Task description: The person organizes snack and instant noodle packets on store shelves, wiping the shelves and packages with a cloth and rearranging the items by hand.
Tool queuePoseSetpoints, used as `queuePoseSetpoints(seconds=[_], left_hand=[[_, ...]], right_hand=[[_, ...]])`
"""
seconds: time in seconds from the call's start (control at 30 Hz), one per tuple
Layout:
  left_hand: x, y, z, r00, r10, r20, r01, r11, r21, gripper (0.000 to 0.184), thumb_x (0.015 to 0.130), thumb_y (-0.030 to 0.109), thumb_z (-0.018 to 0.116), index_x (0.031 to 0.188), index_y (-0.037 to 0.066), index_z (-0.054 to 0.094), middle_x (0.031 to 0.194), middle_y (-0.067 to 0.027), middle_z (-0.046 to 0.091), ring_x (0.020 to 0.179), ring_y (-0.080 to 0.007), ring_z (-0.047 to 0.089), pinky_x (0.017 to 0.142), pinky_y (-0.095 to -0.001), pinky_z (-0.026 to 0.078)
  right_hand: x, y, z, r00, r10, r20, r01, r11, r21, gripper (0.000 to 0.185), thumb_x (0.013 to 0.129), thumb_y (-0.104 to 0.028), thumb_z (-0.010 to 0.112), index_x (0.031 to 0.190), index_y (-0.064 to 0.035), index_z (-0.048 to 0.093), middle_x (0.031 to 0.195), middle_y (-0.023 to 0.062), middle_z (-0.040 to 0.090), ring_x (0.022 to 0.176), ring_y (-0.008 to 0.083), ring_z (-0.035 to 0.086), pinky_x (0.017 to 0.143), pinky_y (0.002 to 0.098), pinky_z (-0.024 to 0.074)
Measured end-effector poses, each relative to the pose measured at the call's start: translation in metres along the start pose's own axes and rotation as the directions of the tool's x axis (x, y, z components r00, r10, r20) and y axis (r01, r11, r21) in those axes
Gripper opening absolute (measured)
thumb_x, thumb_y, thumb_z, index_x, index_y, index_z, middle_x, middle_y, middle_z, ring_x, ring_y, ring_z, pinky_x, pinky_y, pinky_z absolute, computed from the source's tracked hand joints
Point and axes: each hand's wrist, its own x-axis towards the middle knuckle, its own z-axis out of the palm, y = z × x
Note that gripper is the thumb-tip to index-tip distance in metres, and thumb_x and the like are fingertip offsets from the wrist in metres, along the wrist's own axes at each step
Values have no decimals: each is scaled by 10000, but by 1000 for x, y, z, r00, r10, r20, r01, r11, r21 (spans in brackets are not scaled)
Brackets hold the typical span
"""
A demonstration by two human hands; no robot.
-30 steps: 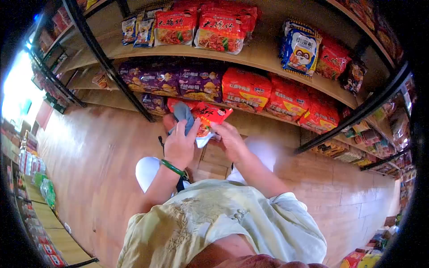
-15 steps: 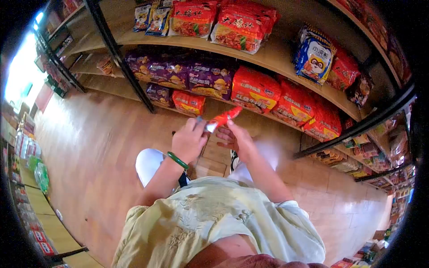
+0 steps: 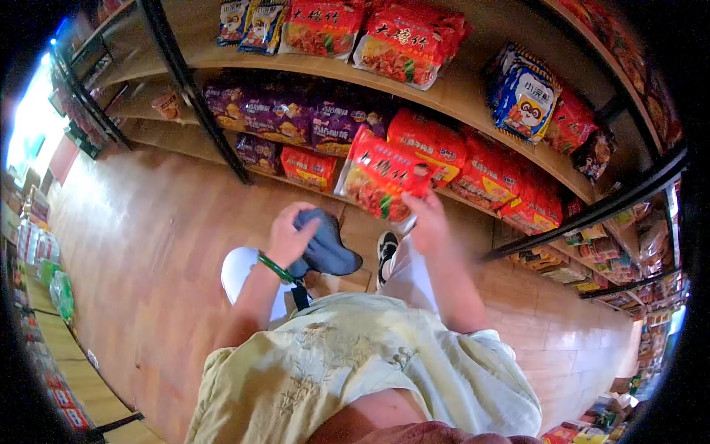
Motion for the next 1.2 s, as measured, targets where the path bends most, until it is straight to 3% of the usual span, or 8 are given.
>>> queuePoseSetpoints(seconds=[0.1,0.17,0.23,0.4,0.83,1.07,1.13,1.2], left_hand=[[-2,-50,3,961,-272,60,278,924,-263,253,776,147,661,996,37,603,908,-90,621,796,-190,598,727,-298,478],[-12,-66,8,919,-376,121,393,835,-385,223,793,135,651,983,27,609,888,-74,629,795,-161,593,723,-284,477],[-14,-74,11,819,-514,255,536,525,-661,204,809,107,640,986,12,606,849,-53,619,770,-142,585,710,-265,481],[-22,-83,16,696,-676,243,638,427,-640,175,822,70,614,985,12,591,837,-77,610,700,-194,614,598,-323,517],[-34,-108,27,805,-575,147,562,660,-498,208,784,101,653,969,10,620,853,-54,617,750,-145,586,650,-278,484],[-39,-125,33,862,-500,84,494,790,-362,187,755,110,665,910,8,642,817,-76,626,736,-150,589,658,-287,481],[-38,-119,34,887,-456,65,451,831,-325,191,749,111,668,907,7,642,811,-81,629,735,-155,594,663,-289,483],[-36,-103,30,862,-502,63,491,799,-347,188,742,115,667,897,10,649,819,-91,639,758,-164,607,688,-294,487]], right_hand=[[6,-32,-1,997,54,-60,-38,969,244,402,813,-28,606,1194,-46,480,1119,80,585,1038,222,558,892,381,456],[4,-58,9,1000,-27,1,27,976,215,425,809,11,587,1210,-50,461,1138,86,573,1063,227,544,905,395,449],[15,-63,7,978,-159,132,126,966,225,430,806,14,587,1210,-50,458,1139,88,571,1066,227,542,919,396,440],[22,-74,19,975,-171,144,139,968,210,422,813,3,584,1212,-50,457,1141,86,570,1068,226,541,933,392,429],[31,-65,34,998,-28,48,17,976,217,434,858,-169,610,1244,-65,442,1161,66,560,1072,200,536,902,355,444],[45,-66,28,991,-132,31,131,991,31,478,871,-284,587,1261,-50,441,1182,57,545,1076,186,516,916,324,405],[49,-82,38,982,-149,-118,143,988,-62,490,869,-304,583,1259,-43,442,1212,63,525,1083,196,512,931,326,393],[71,-97,32,968,-249,-25,246,966,-76,453,882,-297,560,1243,-47,450,1202,75,527,1088,203,517,932,353,413]])
